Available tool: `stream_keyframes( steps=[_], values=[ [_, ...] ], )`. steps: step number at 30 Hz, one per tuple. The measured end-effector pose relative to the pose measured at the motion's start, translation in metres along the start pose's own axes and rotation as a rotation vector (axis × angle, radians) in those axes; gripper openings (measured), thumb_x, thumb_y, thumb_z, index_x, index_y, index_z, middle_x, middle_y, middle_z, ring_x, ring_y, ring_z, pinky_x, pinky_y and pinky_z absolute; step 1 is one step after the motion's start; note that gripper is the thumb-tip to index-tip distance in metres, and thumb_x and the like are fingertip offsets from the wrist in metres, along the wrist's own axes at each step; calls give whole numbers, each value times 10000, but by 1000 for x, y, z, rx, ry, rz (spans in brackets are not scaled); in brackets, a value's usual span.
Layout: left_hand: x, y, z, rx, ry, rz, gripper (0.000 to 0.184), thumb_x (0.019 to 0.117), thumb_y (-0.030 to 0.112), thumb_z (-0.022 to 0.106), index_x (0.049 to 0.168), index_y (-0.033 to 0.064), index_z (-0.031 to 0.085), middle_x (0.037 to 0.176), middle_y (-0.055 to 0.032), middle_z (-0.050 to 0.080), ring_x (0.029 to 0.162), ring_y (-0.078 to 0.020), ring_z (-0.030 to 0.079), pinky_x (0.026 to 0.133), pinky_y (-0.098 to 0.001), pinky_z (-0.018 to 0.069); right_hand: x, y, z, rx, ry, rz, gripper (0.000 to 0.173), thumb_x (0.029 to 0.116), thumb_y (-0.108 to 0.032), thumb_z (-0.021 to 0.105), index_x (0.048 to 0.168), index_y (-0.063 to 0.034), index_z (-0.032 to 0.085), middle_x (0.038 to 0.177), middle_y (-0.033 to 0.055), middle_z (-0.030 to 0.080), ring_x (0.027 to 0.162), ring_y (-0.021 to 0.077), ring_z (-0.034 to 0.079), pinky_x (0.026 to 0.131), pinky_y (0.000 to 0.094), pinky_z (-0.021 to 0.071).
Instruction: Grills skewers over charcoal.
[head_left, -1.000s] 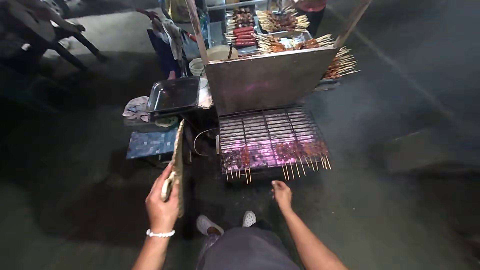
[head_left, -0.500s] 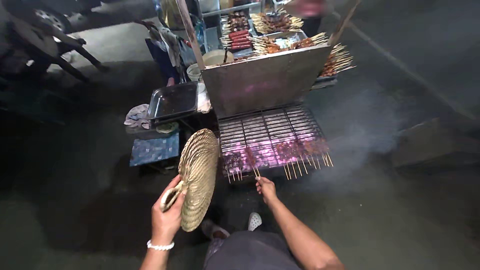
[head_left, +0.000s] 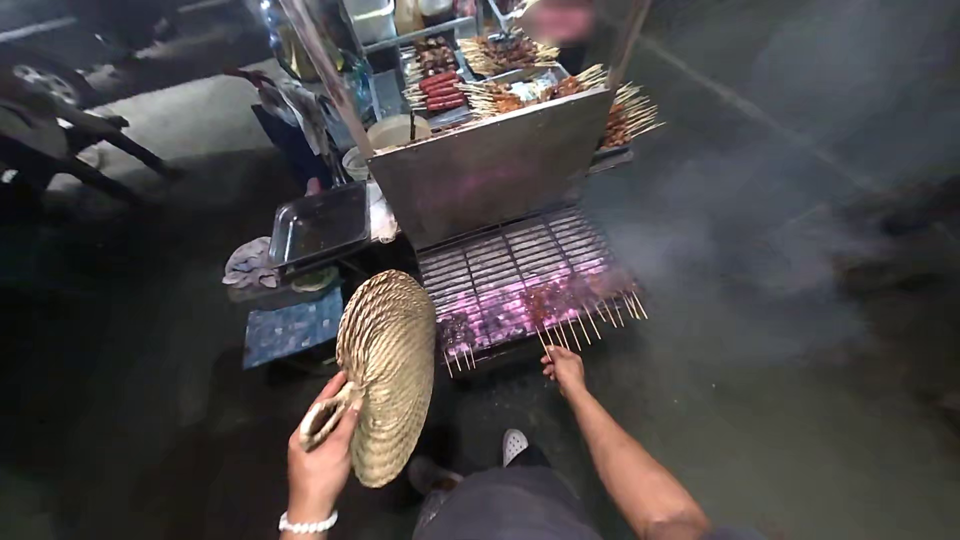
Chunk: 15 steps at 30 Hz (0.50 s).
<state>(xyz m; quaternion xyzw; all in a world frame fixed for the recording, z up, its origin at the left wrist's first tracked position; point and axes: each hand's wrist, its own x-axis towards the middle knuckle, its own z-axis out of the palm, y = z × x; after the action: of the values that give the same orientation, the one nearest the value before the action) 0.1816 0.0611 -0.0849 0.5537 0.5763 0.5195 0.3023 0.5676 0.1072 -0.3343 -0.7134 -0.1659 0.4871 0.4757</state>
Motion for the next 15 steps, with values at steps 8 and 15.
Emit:
stream_keyframes(
  steps=[8, 15],
  values=[
    [24, 5, 2, -79, 24, 23, 521, 830, -82, 684, 1337, -98, 561, 1292, -116, 677, 1134, -83, 668, 974, -240, 558, -14, -5, -12, -320, 73, -70, 320, 1100, -269, 508, 1162, -43, 725, 916, 85, 766, 665, 203, 707, 663, 413, 602],
    [41, -8, -2, -277, -246, -24, 516, 827, -88, 684, 1334, -66, 592, 1259, -127, 700, 1109, -174, 695, 959, -331, 588, -17, -9, 2, -296, 95, -84, 274, 1082, -219, 544, 1223, -37, 692, 983, 115, 753, 693, 225, 711, 672, 422, 607]
  ],
)
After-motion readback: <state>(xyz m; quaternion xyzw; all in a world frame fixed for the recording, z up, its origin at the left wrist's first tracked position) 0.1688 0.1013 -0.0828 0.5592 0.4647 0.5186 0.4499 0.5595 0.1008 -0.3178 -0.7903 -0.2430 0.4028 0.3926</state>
